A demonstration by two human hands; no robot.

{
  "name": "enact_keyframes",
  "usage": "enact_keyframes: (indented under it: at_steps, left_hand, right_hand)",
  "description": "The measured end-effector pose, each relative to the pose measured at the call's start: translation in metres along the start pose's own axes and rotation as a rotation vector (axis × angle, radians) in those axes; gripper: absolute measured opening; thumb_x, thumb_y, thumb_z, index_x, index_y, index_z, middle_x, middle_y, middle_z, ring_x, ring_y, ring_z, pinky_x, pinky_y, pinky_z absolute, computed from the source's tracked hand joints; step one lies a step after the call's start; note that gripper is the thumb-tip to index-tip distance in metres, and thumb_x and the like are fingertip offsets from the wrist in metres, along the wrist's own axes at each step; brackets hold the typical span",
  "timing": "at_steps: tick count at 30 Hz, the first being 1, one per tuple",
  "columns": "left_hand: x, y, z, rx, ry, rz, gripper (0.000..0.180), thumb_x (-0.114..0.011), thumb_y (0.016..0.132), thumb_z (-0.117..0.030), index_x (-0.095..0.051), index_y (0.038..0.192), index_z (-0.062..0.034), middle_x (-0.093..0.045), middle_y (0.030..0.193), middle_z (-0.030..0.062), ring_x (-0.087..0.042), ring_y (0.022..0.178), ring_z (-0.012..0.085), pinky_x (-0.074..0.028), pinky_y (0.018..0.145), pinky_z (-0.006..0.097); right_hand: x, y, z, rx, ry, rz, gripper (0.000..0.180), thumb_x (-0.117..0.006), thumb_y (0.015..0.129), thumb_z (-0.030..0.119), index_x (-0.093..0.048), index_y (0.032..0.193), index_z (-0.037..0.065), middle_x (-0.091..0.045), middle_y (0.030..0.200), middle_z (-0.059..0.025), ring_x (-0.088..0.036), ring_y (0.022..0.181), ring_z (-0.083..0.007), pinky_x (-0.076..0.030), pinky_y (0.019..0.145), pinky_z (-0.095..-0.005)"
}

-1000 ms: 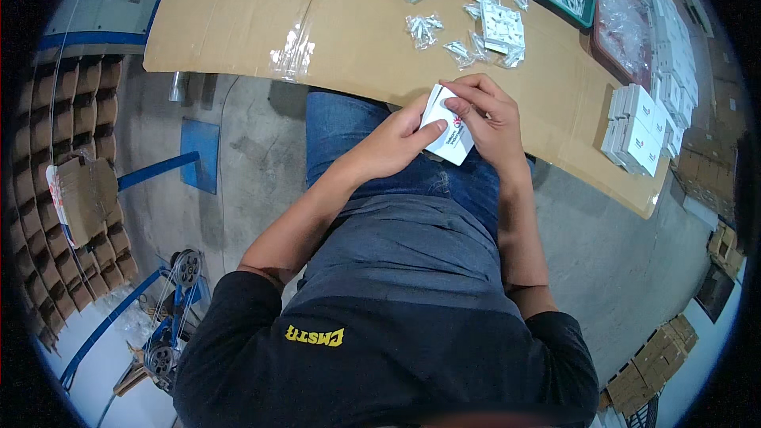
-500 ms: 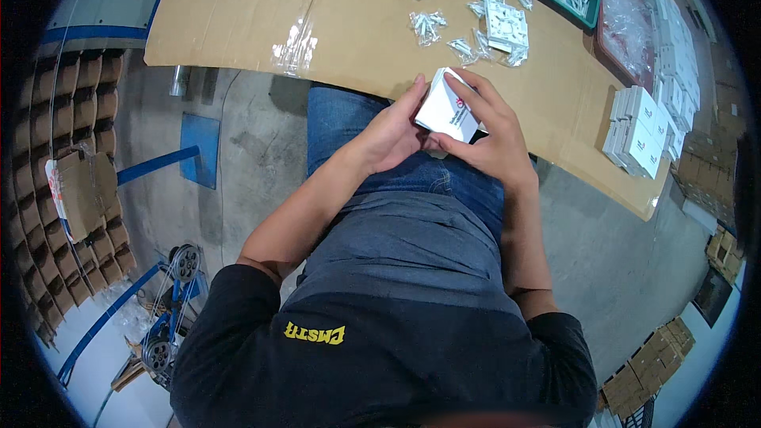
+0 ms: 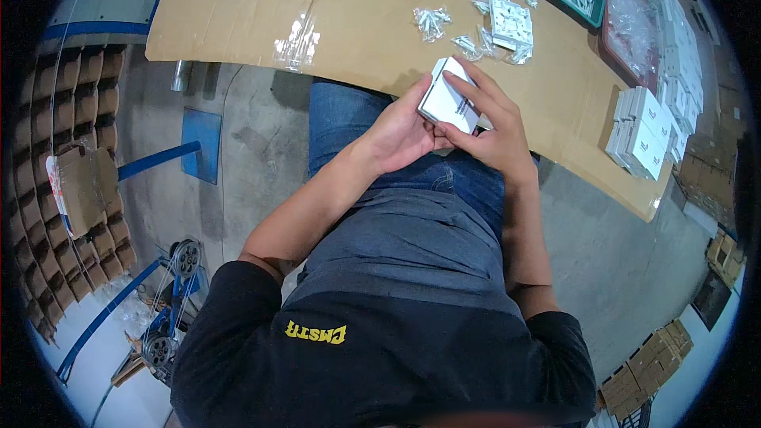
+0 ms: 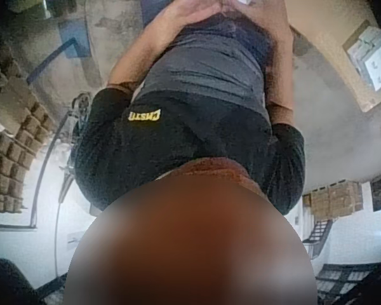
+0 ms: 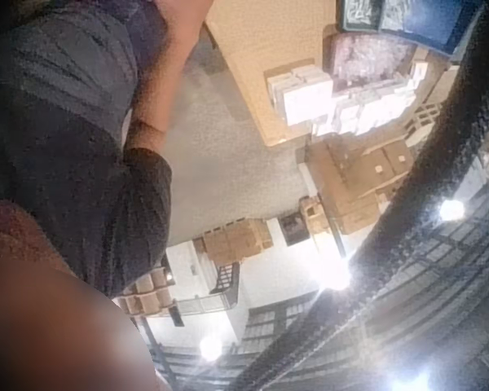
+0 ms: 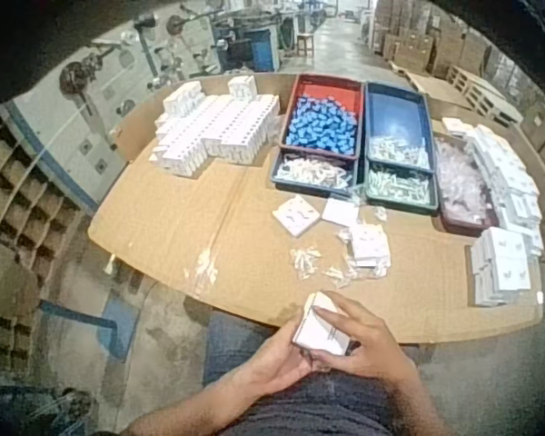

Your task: Sort small blue components from bins and pack them into boxes with accompanying plastic bags.

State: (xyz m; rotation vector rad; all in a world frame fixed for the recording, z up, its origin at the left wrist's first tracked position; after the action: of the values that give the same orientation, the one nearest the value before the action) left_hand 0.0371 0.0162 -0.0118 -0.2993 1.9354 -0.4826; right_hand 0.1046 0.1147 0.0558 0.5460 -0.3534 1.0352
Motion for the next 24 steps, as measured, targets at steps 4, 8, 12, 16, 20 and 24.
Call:
enact_keyframes:
  at_steps: [4, 8, 12, 16, 20, 24]
  left_hand:
    - [-0.002, 0.0, 0.001, 0.001, -0.01, 0.018, 0.058, -0.022, 0.108, -0.053, -0.04, 0.146, -0.0127, -0.06, 0.129, 0.0108, -0.062, 0.113, 0.0224, -0.05, 0.097, 0.041]
    - [-0.005, -0.001, 0.001, -0.004, -0.039, 0.022, 0.056, -0.03, 0.108, -0.052, -0.042, 0.146, -0.0135, -0.058, 0.131, 0.0091, -0.061, 0.115, 0.0231, -0.051, 0.094, 0.04]
    - [-0.004, -0.003, 0.001, -0.016, -0.006, 0.005, 0.057, -0.029, 0.108, -0.053, -0.04, 0.147, -0.0129, -0.057, 0.133, 0.0092, -0.059, 0.119, 0.0229, -0.051, 0.094, 0.04]
    - [-0.011, -0.004, -0.003, -0.049, 0.058, -0.021, 0.057, -0.021, 0.109, -0.053, -0.04, 0.146, -0.013, -0.062, 0.123, 0.0085, -0.062, 0.105, 0.0183, -0.051, 0.09, 0.037]
    - [0.004, -0.003, -0.001, -0.07, 0.142, -0.054, 0.053, -0.028, 0.109, -0.049, -0.046, 0.142, -0.012, -0.064, 0.117, 0.0053, -0.063, 0.101, 0.0147, -0.051, 0.087, 0.033]
    - [0.012, -0.008, -0.012, -0.136, 0.451, -0.07, 0.042, -0.042, 0.108, -0.035, -0.05, 0.138, -0.0072, -0.064, 0.117, 0.0063, -0.063, 0.104, 0.0144, -0.053, 0.087, 0.031]
  right_hand:
    - [0.0, 0.001, 0.001, 0.025, -0.009, -0.018, 0.063, -0.086, 0.07, 0.018, -0.067, 0.13, 0.012, -0.055, 0.144, -0.0158, -0.058, 0.127, -0.0342, -0.049, 0.103, -0.0409]
    - [0.0, 0.0, 0.003, 0.009, 0.0, 0.024, 0.064, -0.084, 0.07, 0.013, -0.066, 0.131, 0.009, -0.053, 0.146, -0.0175, -0.053, 0.133, -0.0331, -0.045, 0.107, -0.0397]
    - [-0.003, 0.0, 0.003, 0.004, 0.014, 0.035, 0.064, -0.083, 0.071, 0.012, -0.066, 0.132, 0.009, -0.051, 0.149, -0.0174, -0.053, 0.134, -0.0333, -0.044, 0.107, -0.0399]
    - [-0.003, 0.002, 0.001, 0.026, 0.067, 0.024, 0.065, -0.083, 0.071, 0.011, -0.065, 0.134, 0.01, -0.049, 0.151, -0.017, -0.052, 0.135, -0.0337, -0.044, 0.108, -0.0403]
    - [-0.004, 0.002, -0.001, 0.045, 0.063, 0.047, 0.066, -0.083, 0.071, 0.01, -0.065, 0.134, 0.011, -0.048, 0.151, -0.017, -0.051, 0.135, -0.0334, -0.043, 0.108, -0.0401]
    - [-0.003, 0.0, 0.001, 0.015, 0.088, 0.066, 0.062, -0.082, 0.074, 0.011, -0.065, 0.133, 0.01, -0.052, 0.148, -0.0166, -0.053, 0.133, -0.0322, -0.044, 0.107, -0.0392]
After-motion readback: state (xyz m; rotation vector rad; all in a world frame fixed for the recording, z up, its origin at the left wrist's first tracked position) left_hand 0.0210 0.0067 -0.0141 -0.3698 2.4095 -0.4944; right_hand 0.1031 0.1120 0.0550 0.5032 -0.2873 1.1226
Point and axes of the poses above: each hand's wrist, its own y-axis towards the middle knuckle, its own x-axis out of the back of the hand, z = x × y, the point moved 7 cm from there along y, towards the middle knuckle
